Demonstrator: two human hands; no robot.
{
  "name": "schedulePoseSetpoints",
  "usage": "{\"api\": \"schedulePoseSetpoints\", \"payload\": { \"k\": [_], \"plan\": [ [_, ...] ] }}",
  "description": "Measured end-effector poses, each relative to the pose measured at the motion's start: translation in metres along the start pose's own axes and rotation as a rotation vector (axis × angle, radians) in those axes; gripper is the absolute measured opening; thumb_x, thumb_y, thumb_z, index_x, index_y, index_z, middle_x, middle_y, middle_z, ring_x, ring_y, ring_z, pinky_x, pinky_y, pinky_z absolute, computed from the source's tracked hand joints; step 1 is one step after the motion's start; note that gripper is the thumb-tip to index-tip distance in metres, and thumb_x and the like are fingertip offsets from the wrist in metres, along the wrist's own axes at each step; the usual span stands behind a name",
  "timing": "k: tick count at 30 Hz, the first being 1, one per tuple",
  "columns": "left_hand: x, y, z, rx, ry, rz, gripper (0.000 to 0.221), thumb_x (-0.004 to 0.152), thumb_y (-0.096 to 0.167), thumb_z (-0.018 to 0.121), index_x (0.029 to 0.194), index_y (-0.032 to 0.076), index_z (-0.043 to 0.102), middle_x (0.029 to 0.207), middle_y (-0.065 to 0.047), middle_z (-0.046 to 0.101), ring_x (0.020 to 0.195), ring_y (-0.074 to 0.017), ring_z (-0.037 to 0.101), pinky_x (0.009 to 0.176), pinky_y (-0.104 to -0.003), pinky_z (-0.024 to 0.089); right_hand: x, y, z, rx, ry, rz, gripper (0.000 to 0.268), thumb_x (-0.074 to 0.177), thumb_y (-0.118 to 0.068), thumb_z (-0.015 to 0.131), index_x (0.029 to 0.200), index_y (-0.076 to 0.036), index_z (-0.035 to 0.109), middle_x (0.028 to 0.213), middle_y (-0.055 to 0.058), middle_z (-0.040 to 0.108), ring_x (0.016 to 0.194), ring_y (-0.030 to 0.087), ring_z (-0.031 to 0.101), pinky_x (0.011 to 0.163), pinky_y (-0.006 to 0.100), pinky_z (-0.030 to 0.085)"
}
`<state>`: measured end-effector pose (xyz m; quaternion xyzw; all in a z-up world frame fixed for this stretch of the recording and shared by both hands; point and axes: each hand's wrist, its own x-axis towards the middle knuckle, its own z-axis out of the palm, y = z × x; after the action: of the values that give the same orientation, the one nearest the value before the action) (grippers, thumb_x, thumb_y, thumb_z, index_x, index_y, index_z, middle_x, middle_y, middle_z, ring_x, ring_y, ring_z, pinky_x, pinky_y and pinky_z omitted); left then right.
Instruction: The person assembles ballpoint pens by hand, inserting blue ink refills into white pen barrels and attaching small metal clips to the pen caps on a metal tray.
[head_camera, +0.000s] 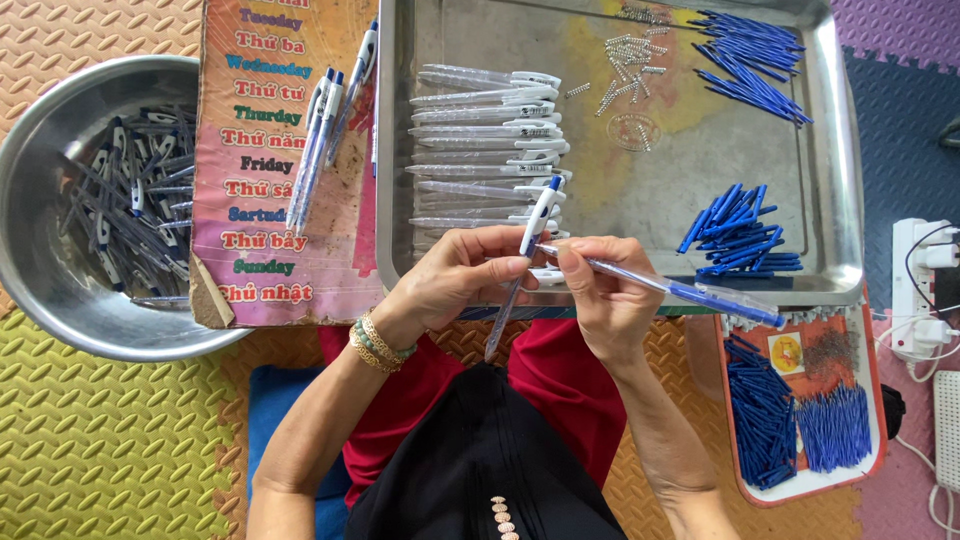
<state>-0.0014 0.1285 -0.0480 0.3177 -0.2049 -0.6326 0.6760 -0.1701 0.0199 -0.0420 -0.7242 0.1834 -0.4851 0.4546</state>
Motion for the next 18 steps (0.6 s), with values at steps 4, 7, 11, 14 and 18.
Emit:
{"api": "schedulePoseSetpoints", "payload": {
  "k": [4, 7, 11, 14, 18],
  "plan": [
    [0.000, 0.001, -0.001, 0.003, -0.001, 0.002, 0.049, 0.099, 0.008, 0.079, 0.145, -0.006, 0.068, 0.115, -0.018, 0.081, 0.098, -0.0275, 0.083, 0.085, -0.046, 0.073, 0.001, -0.001, 0.002, -0.010, -0.010, -0.006, 0.015, 0.099, 0.006, 0.083, 0.102, 0.008, 0.068, 0.096, 0.020, 0.075, 0.092, 0.026, 0.081, 0.079, 0.038, 0.067],
    [-0.001, 0.003, 0.001, 0.002, -0.002, 0.001, 0.050, 0.098, 0.008, 0.081, 0.145, -0.006, 0.068, 0.115, -0.019, 0.081, 0.098, -0.0273, 0.083, 0.085, -0.046, 0.074, 0.002, 0.001, 0.001, -0.007, -0.019, 0.004, 0.015, 0.100, 0.005, 0.083, 0.102, 0.008, 0.068, 0.094, 0.020, 0.077, 0.090, 0.025, 0.081, 0.080, 0.036, 0.066],
    [-0.002, 0.002, 0.005, 0.050, 0.047, 0.047, 0.049, 0.096, 0.007, 0.083, 0.142, -0.007, 0.070, 0.109, -0.018, 0.080, 0.095, -0.0290, 0.084, 0.083, -0.050, 0.074, 0.003, 0.002, 0.003, -0.072, -0.048, -0.091, 0.016, 0.098, 0.004, 0.085, 0.102, 0.006, 0.069, 0.092, 0.019, 0.077, 0.087, 0.028, 0.082, 0.072, 0.035, 0.068],
    [-0.002, 0.001, 0.011, 0.073, 0.077, 0.081, 0.050, 0.096, 0.007, 0.083, 0.142, -0.008, 0.069, 0.108, -0.019, 0.080, 0.095, -0.0288, 0.084, 0.082, -0.052, 0.074, 0.008, -0.001, 0.008, -0.191, -0.075, -0.239, 0.015, 0.095, 0.004, 0.088, 0.099, 0.004, 0.073, 0.091, 0.018, 0.078, 0.084, 0.031, 0.083, 0.069, 0.036, 0.069],
    [-0.002, 0.000, 0.013, 0.084, 0.114, 0.098, 0.051, 0.098, 0.008, 0.082, 0.143, -0.008, 0.068, 0.108, -0.019, 0.081, 0.095, -0.0262, 0.084, 0.082, -0.050, 0.074, 0.010, -0.004, 0.013, -0.533, -0.095, -0.582, 0.008, 0.097, -0.003, 0.087, 0.096, -0.001, 0.080, 0.092, 0.012, 0.083, 0.080, 0.028, 0.083, 0.071, 0.035, 0.070]
  ]
}}
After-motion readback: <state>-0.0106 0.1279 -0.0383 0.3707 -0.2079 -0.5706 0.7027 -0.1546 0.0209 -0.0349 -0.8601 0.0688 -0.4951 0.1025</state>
